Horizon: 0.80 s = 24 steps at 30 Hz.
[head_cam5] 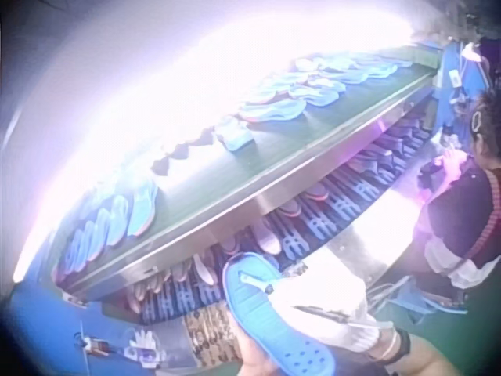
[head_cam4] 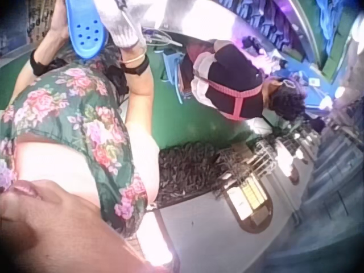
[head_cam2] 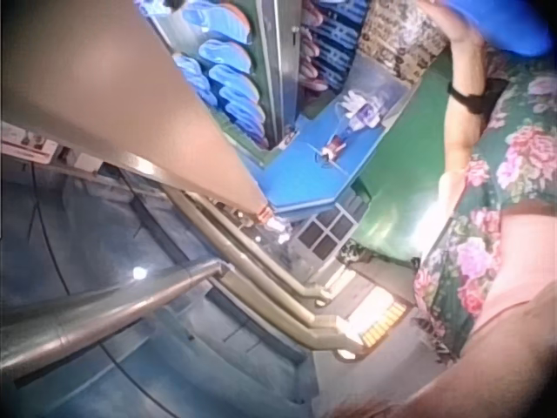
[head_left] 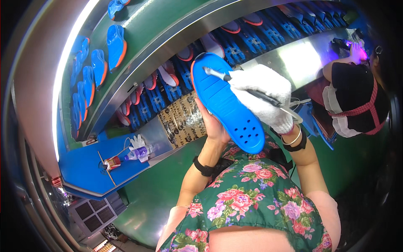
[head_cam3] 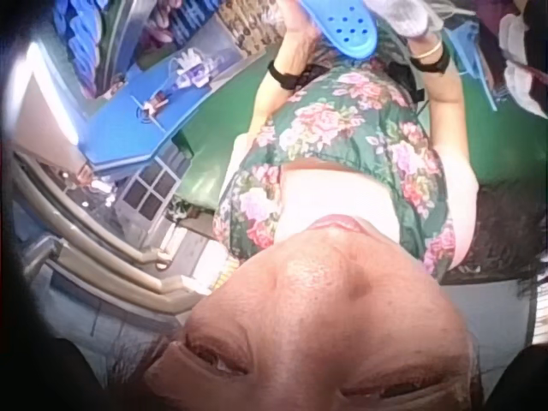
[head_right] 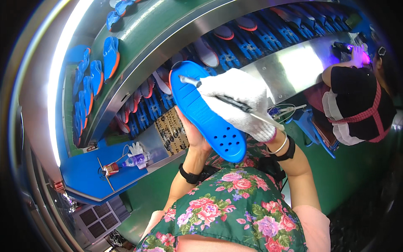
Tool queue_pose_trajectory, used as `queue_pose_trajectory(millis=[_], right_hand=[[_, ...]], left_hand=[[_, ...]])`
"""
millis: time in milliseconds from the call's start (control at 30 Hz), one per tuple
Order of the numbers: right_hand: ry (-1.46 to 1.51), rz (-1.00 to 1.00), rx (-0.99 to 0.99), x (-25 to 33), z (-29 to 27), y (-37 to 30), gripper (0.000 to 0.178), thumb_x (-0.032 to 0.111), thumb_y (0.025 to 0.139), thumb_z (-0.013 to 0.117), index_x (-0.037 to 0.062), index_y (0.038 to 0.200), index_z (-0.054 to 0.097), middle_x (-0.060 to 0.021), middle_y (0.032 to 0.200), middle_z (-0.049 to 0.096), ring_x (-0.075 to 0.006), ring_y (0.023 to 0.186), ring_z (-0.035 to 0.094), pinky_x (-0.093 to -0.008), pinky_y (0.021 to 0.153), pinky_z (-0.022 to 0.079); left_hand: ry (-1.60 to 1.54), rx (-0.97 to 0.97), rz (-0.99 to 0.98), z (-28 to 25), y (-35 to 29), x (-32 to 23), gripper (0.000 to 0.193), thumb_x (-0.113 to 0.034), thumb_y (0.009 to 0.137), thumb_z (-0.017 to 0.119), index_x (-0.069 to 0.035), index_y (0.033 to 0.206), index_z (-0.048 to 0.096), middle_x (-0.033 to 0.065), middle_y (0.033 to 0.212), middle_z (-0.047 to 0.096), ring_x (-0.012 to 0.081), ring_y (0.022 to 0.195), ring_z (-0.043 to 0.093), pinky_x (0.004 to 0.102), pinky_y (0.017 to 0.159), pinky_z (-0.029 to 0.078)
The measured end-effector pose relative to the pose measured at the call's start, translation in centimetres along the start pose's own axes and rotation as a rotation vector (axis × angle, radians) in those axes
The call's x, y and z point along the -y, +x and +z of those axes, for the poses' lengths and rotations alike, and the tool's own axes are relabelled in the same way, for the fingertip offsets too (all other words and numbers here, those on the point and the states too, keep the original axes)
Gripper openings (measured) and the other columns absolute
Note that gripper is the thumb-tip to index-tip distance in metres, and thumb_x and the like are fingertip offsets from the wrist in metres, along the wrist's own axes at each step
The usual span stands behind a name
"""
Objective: Applying glue to shoe soles using a brush in a manufacturing setting.
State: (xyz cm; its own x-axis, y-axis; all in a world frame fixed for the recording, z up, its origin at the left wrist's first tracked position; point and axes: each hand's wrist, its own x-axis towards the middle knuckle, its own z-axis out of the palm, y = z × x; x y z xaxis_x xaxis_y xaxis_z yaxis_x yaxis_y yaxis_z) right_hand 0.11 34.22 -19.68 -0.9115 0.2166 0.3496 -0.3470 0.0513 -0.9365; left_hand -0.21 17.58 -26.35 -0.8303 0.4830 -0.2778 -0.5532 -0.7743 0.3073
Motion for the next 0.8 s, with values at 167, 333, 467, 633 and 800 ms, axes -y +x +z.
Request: queue_pose_trajectory(millis=[167,333,467,633,800], right_hand=[[-0.370,-0.356,0.110,0.8,-0.4,0.2,0.026,0.001,0.077,0.080,0.0065,0.102,0.079,-0.0132,0.105,0.077,-0.0251,0.091,0.074,-0.0360,0.082,0.057],[-0.466,-0.472,0.272,1.0,0.0,-1.1,0.030,0.005,0.076,0.081,0.0119,0.105,0.080,-0.0088,0.106,0.077,-0.0249,0.092,0.073,-0.0366,0.080,0.056],[-0.190,-0.226,0.088,0.1,-0.5,-1.1,0.024,-0.005,0.076,0.079,0.0028,0.099,0.077,-0.0137,0.102,0.076,-0.0248,0.090,0.073,-0.0361,0.082,0.058],[-0.438,-0.504,0.209,0.3,-0.9,-0.3,0.028,0.003,0.078,0.078,0.0072,0.105,0.079,-0.0127,0.105,0.077,-0.0267,0.091,0.073,-0.0392,0.085,0.056],[-0.129,-0.301,0.221,-1.4,-1.6,-0.7,0.028,0.004,0.078,0.078,0.0060,0.106,0.078,-0.0127,0.105,0.076,-0.0294,0.090,0.071,-0.0382,0.079,0.057]], left_hand=[[0.388,-0.108,0.123,1.5,-0.2,1.7,0.096,-0.083,0.095,0.026,-0.013,0.161,0.027,0.0093,0.160,0.040,0.0314,0.143,0.042,0.0483,0.119,0.035],[0.307,-0.169,-0.004,0.7,0.1,1.8,0.100,-0.088,0.091,0.024,-0.013,0.158,0.032,0.0103,0.152,0.048,0.0289,0.136,0.050,0.0468,0.116,0.039],[0.213,-0.123,0.005,0.1,0.2,2.0,0.102,-0.090,0.088,0.029,-0.015,0.157,0.036,0.0102,0.151,0.050,0.0312,0.136,0.051,0.0506,0.116,0.039],[0.315,-0.104,0.010,0.9,0.6,2.0,0.095,-0.086,0.091,0.032,-0.016,0.156,0.037,0.0086,0.152,0.050,0.0296,0.135,0.051,0.0476,0.115,0.041],[0.334,-0.135,0.080,-0.6,1.6,1.3,0.105,-0.090,0.088,0.028,-0.012,0.158,0.031,0.0118,0.153,0.047,0.0311,0.138,0.049,0.0487,0.116,0.039]])
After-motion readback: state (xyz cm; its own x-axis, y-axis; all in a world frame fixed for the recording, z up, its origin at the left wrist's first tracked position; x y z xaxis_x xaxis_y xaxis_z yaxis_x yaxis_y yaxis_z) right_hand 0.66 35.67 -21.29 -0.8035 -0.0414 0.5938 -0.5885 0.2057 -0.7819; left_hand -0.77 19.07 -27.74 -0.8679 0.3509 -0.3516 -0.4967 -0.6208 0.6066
